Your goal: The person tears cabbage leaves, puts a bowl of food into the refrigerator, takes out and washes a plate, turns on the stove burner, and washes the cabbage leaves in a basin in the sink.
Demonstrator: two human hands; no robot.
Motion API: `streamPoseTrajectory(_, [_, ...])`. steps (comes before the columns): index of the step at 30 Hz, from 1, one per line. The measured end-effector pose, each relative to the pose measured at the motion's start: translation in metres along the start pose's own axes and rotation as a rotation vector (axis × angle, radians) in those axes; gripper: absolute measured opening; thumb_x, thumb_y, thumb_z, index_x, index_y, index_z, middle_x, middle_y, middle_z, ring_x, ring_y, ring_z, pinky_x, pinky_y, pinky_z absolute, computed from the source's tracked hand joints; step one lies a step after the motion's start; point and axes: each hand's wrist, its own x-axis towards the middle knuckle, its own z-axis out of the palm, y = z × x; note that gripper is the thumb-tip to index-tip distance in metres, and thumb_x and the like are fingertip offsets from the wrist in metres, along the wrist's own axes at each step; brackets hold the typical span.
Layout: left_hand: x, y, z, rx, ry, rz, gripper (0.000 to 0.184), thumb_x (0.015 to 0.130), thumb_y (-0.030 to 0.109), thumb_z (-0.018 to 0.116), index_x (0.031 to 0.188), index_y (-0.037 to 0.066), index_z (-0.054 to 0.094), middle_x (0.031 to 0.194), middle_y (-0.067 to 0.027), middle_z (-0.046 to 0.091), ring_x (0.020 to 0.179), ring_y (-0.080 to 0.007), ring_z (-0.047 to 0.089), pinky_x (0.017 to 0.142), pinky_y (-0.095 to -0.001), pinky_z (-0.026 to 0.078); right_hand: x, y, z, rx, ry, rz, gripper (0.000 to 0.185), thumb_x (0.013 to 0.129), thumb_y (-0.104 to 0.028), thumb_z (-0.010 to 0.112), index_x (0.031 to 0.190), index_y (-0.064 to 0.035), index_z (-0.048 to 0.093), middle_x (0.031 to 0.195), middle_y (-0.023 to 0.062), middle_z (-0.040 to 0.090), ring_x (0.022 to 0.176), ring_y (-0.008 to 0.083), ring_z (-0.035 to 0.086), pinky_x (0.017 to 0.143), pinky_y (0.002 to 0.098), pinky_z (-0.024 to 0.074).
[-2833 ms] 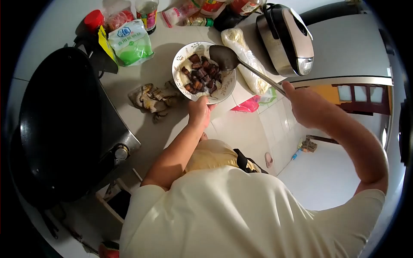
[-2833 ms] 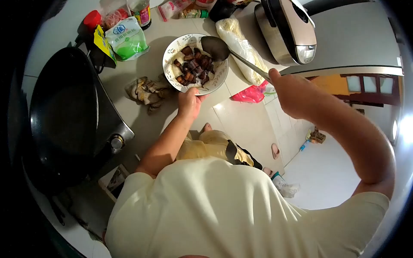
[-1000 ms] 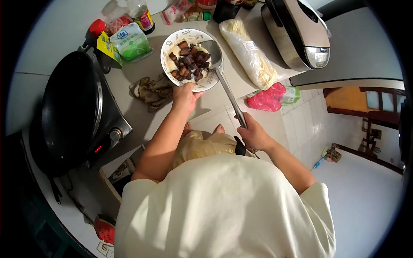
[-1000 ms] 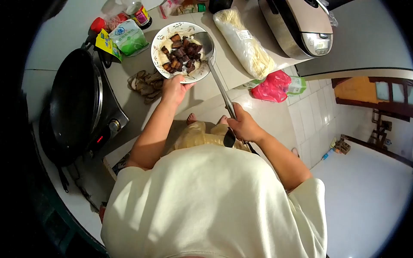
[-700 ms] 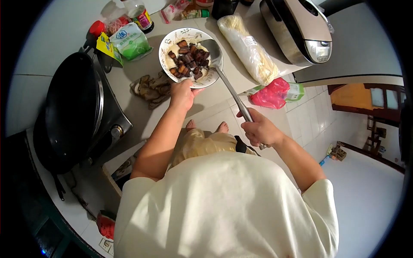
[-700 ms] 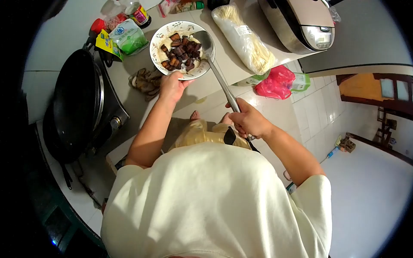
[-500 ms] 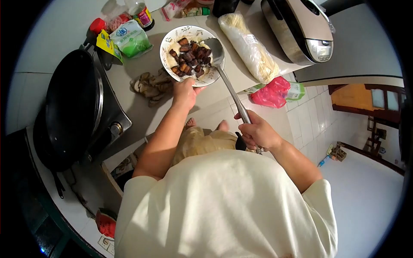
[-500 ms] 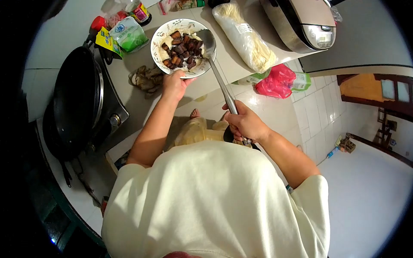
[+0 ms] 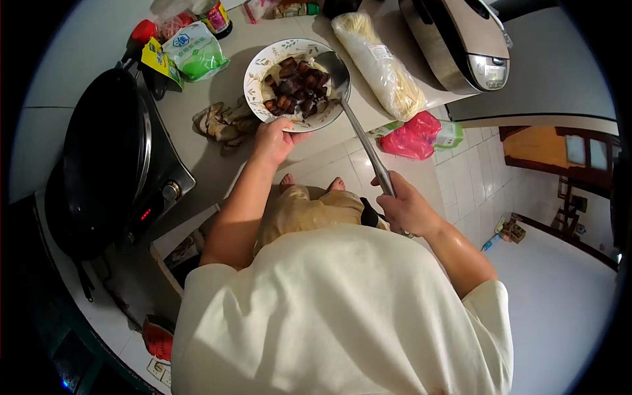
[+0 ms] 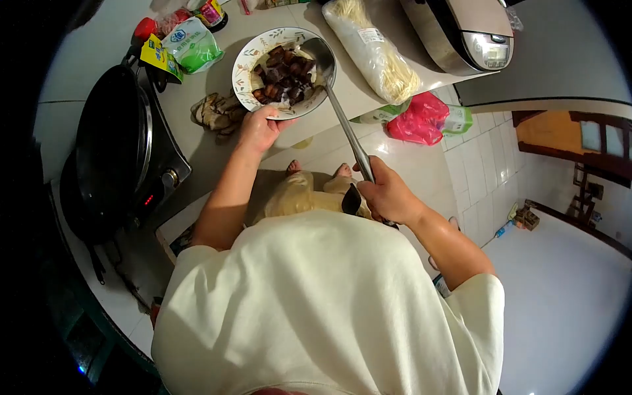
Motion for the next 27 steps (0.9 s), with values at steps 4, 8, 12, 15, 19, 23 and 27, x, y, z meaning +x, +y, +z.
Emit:
streamPoseTrajectory(4, [-0.003,0.004,0.008,0.01,0.008,-0.005,0.024,0.069,-0.002,0.044,0.092,-0.011,0.045,0.098,-0.0206,0.054,0.093,-0.0341,0.055,0.083,-0.0471,0.048,-0.007,-0.012,-0.005,0.164,-0.082,0.04,0.028,0.08,-0.004,0.045,0.107,-0.003,0.039,0.05,0.0034,0.041,0.035,0.012,0.039,0.033,0.0262,0.0316])
streamPoseTrajectory(8, [-0.001,0.009,0.004,0.02,-0.021,-0.024,0.019,0.07,-0.002,0.044,0.086,-0.012,0.047,0.095,-0.0197,0.054,0.092,-0.0332,0.055,0.082,-0.0467,0.049,-0.004,-0.008,-0.008,0.119,-0.044,0.005,0.029,0.079,-0.002,0.044,0.107,-0.0033,0.039,0.048,0.0026,0.04,0.034,0.012,0.038,0.032,0.0259,0.0302])
streamPoseTrajectory(12, [-0.009,0.01,0.001,-0.005,-0.005,-0.029,0.02,0.071,-0.001,0.044,0.087,-0.012,0.047,0.097,-0.0203,0.054,0.093,-0.0329,0.055,0.082,-0.0457,0.049,-0.013,-0.019,-0.008,0.095,-0.008,-0.024,0.027,0.078,-0.001,0.044,0.105,-0.0023,0.041,0.047,0.0012,0.038,0.033,0.0109,0.035,0.032,0.0256,0.0283])
streamPoseTrajectory(15, [-0.012,0.013,-0.004,-0.03,-0.017,-0.032,0.023,0.071,-0.001,0.043,0.091,-0.012,0.047,0.099,-0.0209,0.054,0.092,-0.0325,0.056,0.081,-0.0446,0.049,-0.018,-0.029,-0.015,0.183,-0.056,0.0,0.026,0.078,-0.001,0.044,0.104,-0.0019,0.042,0.047,0.0003,0.037,0.033,0.0096,0.034,0.031,0.0254,0.0269])
streamPoseTrajectory(19, [-0.013,0.025,-0.006,0.033,-0.013,-0.044,0.03,0.072,0.001,0.042,0.1,-0.011,0.046,0.102,-0.0187,0.055,0.095,-0.0298,0.055,0.082,-0.0441,0.049,-0.024,-0.059,-0.013,0.174,-0.091,0.023,0.028,0.077,0.0,0.043,0.105,-0.0021,0.043,0.047,-0.0009,0.035,0.033,0.0082,0.033,0.032,0.0245,0.025])
streamPoseTrajectory(23, [-0.017,0.029,-0.004,-0.056,0.002,0.028,0.027,0.072,0.004,0.046,0.096,-0.007,0.049,0.101,-0.0166,0.054,0.096,-0.0315,0.054,0.085,-0.0487,0.045,-0.042,-0.101,0.006,0.027,-0.104,0.014,0.03,0.076,0.001,0.042,0.106,-0.0035,0.043,0.047,-0.0017,0.031,0.033,0.0077,0.03,0.032,0.0227,0.0252])
streamPoseTrajectory(27, [-0.036,0.039,-0.001,-0.054,-0.082,0.058,0.014,0.07,-0.001,0.046,0.08,-0.005,0.055,0.098,-0.0136,0.055,0.093,-0.028,0.054,0.085,-0.0465,0.046,-0.039,-0.153,0.039,-0.146,-0.3,-0.035,0.03,0.077,0.0,0.043,0.107,-0.0026,0.042,0.047,-0.0012,0.031,0.032,0.008,0.03,0.032,0.0225,0.0259])
